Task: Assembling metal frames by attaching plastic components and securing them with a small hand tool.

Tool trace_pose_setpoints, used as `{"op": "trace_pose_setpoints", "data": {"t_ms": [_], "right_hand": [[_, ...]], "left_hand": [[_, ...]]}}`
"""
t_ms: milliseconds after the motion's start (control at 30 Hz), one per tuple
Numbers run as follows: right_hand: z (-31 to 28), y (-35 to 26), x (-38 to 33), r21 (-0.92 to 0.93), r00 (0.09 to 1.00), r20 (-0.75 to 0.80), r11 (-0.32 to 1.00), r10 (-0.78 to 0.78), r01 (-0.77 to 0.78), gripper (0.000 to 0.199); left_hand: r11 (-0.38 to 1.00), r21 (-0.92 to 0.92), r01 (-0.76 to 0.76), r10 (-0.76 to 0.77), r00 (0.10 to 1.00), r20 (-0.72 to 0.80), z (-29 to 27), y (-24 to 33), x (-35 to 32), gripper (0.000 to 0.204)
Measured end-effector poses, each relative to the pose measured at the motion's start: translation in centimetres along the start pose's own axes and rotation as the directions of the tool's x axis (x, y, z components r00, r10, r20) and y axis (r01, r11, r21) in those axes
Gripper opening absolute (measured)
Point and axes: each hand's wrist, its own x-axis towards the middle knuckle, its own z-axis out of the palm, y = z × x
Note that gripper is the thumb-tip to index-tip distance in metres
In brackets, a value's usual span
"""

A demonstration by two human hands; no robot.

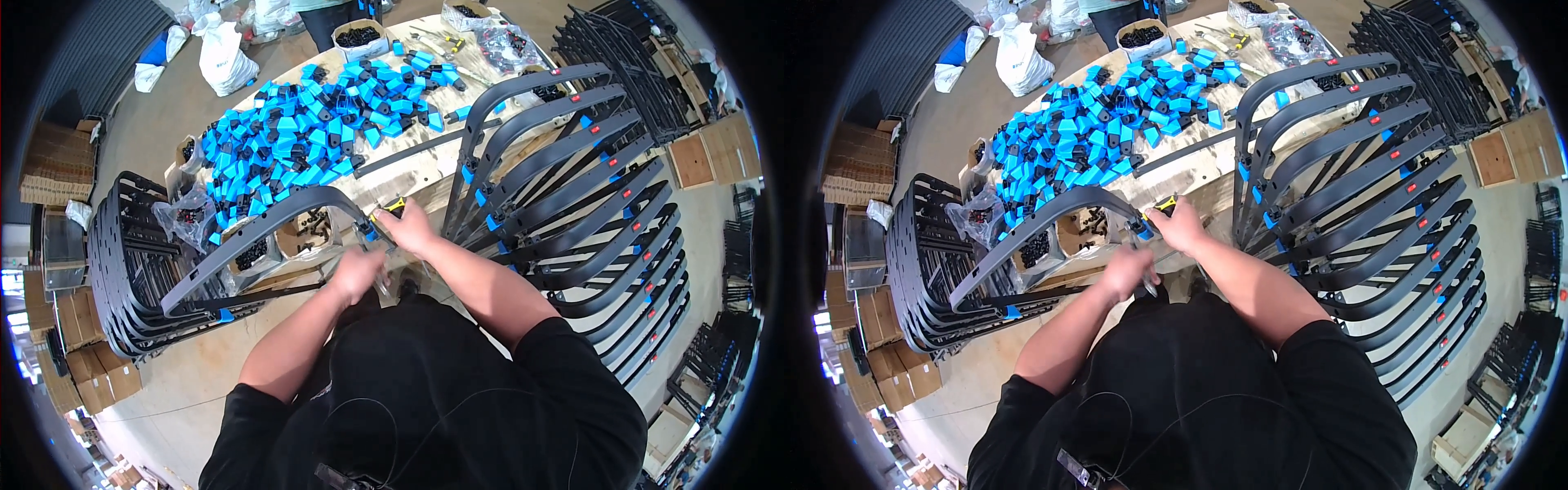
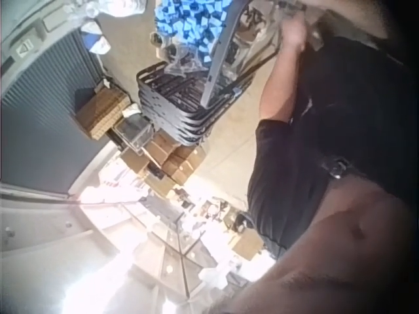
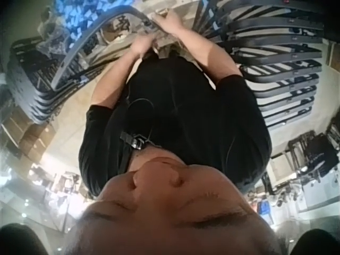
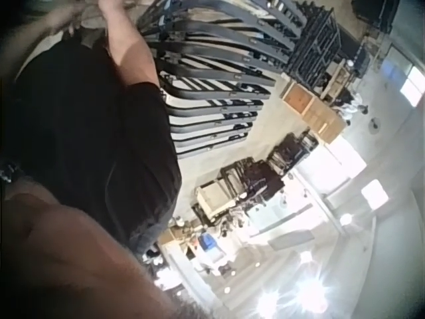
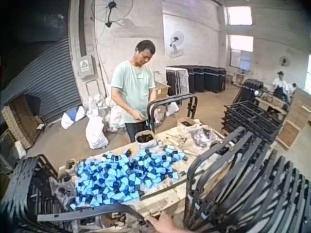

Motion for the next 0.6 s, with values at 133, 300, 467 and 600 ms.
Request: {"op": "trace_pose_setpoints", "data": {"t_ms": [133,300,467,600], "right_hand": [[0.5,-1.0,-0.2,0.055,1.0,0.018,0.998,0.024,-0.025,0.051],[0.9,0.3,0.3,0.029,0.999,0.033,0.999,0.023,-0.024,0.054],[-0.5,-0.7,-0.1,0.011,0.998,0.068,1.0,0.007,-0.008,0.057],[0.0,-1.2,-0.3,-0.05,0.997,0.068,0.998,-0.032,0.036,0.058]], "left_hand": [[0.88,0.455,-0.132,0.232,0.958,-0.171,-0.2,-3.3,0.9,0.03],[0.734,0.679,0.02,0.226,0.935,-0.272,0.3,-5.3,2.3,0.041],[0.889,-0.417,0.191,-0.134,0.978,0.161,-3.3,1.7,0.5,0.008],[0.823,0.538,-0.182,0.377,0.884,-0.277,0.3,-5.2,1.2,0.03]]}}
